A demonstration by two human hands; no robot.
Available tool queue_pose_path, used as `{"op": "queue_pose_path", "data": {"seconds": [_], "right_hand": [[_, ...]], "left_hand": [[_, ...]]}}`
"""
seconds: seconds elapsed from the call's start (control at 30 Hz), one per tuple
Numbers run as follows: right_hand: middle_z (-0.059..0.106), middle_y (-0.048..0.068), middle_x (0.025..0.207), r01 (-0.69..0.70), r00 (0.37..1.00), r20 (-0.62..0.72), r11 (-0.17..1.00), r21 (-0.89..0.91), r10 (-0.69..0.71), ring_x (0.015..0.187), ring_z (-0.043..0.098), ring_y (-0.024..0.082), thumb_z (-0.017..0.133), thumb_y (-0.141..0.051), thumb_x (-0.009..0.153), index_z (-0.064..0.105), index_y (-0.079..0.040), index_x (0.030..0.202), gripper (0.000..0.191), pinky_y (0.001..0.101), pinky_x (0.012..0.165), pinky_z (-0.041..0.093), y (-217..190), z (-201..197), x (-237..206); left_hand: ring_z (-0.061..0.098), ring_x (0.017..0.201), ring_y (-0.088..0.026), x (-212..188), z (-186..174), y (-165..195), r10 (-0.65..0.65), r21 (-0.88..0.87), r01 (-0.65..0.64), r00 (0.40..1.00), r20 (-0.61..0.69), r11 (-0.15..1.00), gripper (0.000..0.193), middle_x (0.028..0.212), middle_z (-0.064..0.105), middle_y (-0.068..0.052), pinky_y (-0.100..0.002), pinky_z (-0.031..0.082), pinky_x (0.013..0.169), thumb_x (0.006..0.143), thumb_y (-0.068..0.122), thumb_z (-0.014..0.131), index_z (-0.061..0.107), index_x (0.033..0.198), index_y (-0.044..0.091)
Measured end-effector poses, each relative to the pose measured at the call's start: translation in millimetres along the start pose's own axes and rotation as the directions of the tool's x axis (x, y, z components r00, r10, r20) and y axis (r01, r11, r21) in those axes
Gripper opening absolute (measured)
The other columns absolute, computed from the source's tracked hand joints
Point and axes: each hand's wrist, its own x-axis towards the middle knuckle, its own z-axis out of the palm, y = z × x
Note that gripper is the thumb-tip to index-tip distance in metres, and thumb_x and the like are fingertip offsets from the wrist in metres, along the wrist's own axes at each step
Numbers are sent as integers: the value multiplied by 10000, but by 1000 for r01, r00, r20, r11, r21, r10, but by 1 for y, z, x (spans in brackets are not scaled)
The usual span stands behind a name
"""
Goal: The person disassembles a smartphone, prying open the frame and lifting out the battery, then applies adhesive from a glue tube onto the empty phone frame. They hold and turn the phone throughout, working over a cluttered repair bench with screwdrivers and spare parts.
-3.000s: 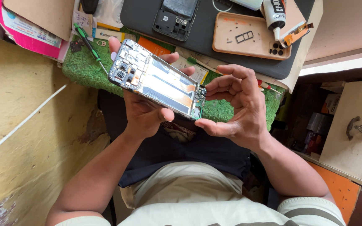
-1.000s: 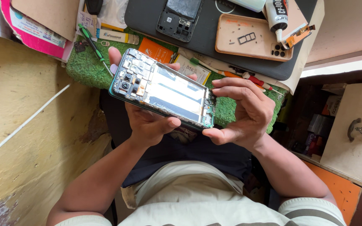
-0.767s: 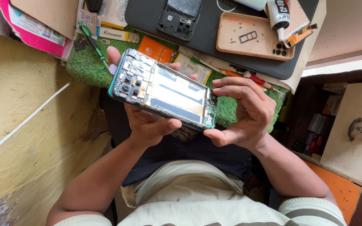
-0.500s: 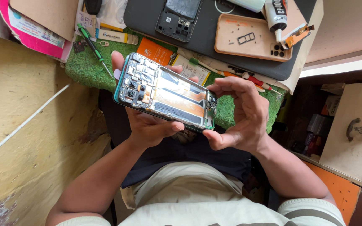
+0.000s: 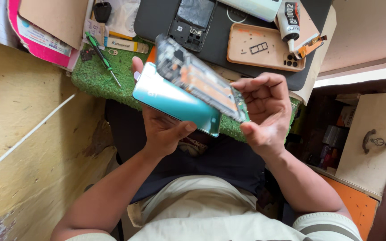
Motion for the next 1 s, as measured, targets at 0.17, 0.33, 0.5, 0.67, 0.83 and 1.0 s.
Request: {"op": "queue_pose_path", "data": {"seconds": [0.17,0.33,0.5,0.67,0.83,1.0], "right_hand": [[643,143,1232,171,984,-26,969,-181,-179,1146,618,167,963,-338,874,440,-41,1299,737,299,1117,482,-15,-20,33],[651,134,1238,234,970,76,789,-569,-233,1153,644,182,933,-182,928,424,-59,1257,619,306,1094,534,-18,-32,89],[664,106,1239,283,955,223,375,-883,-195,1115,665,180,1001,-167,819,447,-36,1184,676,317,1073,579,-11,-15,118],[640,105,1191,329,938,306,135,-935,-164,1134,578,257,1027,-217,770,487,-61,1277,757,364,1030,499,-11,-1,123],[680,60,1206,337,937,328,65,-939,-123,1174,548,252,1026,-268,745,482,-69,1377,857,418,1044,362,-10,1,119],[674,76,1219,337,933,322,73,-939,-157,1204,561,236,1016,-288,767,476,-80,1402,859,418,1069,341,-7,0,115]], "left_hand": [[590,1339,-356,10,5,11,-76,-212,78,997,15,974,1283,1573,465,-193,-508,524,1144,957,155,838,-225,1649,339],[578,1359,-391,25,-1,23,-210,-356,231,973,97,905,1157,1565,450,-195,-527,515,1156,956,282,833,-36,1717,246],[539,1427,-401,33,-8,26,-246,-438,286,958,145,852,1157,1621,416,-186,-518,501,1189,921,320,844,-2,1709,266],[491,1458,-388,35,-14,25,-251,-399,281,960,126,873,1115,1651,384,-165,-510,486,1187,910,285,863,88,1706,187],[469,1508,-385,34,-23,28,-251,-358,277,961,117,892,1013,1655,403,-139,-535,460,1244,923,225,854,190,1680,108],[453,1535,-365,31,-33,39,-226,-292,235,972,66,927,976,1615,443,-131,-523,403,1307,967,184,813,163,1693,116]]}}
